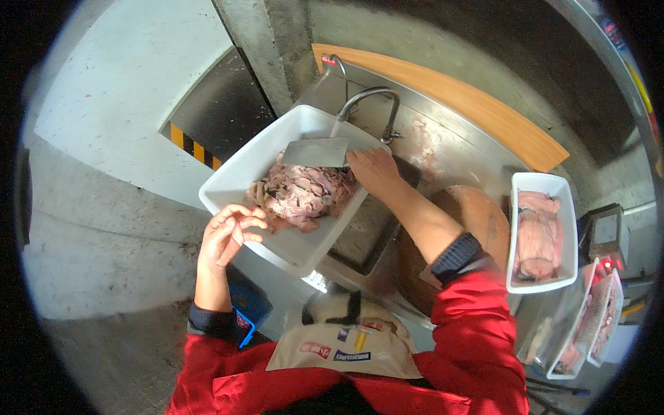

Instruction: The person uses a cleaver to slice a piece of raw meat on a round wooden cutting board. Sliced pieces are placed into a white tray. The person briefly sharpens the cleaver on a honing steel and rinses the tray under running water before resuming slicing.

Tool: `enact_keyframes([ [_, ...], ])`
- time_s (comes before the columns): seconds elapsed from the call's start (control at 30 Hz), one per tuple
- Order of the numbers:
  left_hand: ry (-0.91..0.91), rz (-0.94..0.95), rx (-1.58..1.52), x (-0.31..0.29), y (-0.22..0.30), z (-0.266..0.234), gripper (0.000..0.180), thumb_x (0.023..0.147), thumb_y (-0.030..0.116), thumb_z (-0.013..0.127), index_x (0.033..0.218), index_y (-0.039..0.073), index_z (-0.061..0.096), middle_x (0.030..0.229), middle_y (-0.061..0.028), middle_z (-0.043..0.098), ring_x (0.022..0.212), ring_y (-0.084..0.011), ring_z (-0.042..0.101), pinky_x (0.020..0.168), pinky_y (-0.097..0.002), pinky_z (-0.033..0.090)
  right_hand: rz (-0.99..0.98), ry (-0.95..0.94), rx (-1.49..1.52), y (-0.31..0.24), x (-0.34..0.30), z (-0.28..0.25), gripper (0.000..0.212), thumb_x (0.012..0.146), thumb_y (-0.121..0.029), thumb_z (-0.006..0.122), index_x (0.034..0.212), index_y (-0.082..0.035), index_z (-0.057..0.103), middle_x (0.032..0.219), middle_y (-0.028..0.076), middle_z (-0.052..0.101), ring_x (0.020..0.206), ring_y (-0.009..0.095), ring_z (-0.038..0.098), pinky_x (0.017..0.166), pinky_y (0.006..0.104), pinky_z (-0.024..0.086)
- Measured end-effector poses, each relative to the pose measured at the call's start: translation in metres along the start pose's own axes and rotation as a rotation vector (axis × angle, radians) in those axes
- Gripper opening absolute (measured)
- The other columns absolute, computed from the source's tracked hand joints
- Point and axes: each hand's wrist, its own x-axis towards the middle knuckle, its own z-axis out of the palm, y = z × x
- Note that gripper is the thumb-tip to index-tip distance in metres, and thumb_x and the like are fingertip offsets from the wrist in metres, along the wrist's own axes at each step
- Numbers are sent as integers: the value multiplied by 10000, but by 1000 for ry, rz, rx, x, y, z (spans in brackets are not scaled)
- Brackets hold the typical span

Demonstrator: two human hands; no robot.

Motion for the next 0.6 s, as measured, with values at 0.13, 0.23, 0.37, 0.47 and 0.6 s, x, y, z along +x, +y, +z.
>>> enact_keyframes([
  [0.13, 26, 44, -35, -28, 3, -11, 339, 1056, 211, 590, 1285, -39, 599, 1343, -296, 610, 1211, -410, 653, 915, -505, 610, 109, -50, 128, 6, 34, 28, 167, 888, -80, 637, 1042, -28, 676, 967, 123, 731, 844, 302, 724, 725, 438, 584],
  [0.23, 101, 78, -73, -48, 2, -23, 345, 1053, 224, 596, 1279, -37, 599, 1342, -290, 615, 1201, -405, 655, 911, -507, 611, 407, -215, 652, 9, 37, 30, 161, 926, -107, 622, 999, 27, 672, 862, 128, 725, 663, 254, 689, 621, 412, 571],
  [0.37, 130, 93, -144, -52, -5, -32, 371, 1046, 258, 611, 1271, -36, 596, 1333, -286, 624, 1186, -402, 659, 919, -507, 604, 854, -208, 1530, 5, 39, 35, 249, 993, -179, 593, 963, 62, 652, 802, 124, 695, 540, 184, 614, 497, 369, 523],
  [0.47, 85, 81, -158, -39, -8, -30, 368, 1049, 253, 605, 1276, -36, 593, 1335, -290, 621, 1190, -410, 657, 935, -513, 594, 895, -146, 1823, 6, 34, 42, 272, 1006, -192, 587, 966, 72, 640, 806, 128, 696, 554, 168, 616, 481, 342, 501],
  [0.6, 9, 54, -145, -21, -10, -19, 381, 1050, 270, 609, 1273, -38, 593, 1332, -307, 610, 1183, -410, 655, 912, -498, 603, 841, -185, 1743, 18, 3, 34, 270, 1003, -201, 601, 969, 65, 639, 825, 148, 697, 575, 191, 629, 550, 375, 537],
])
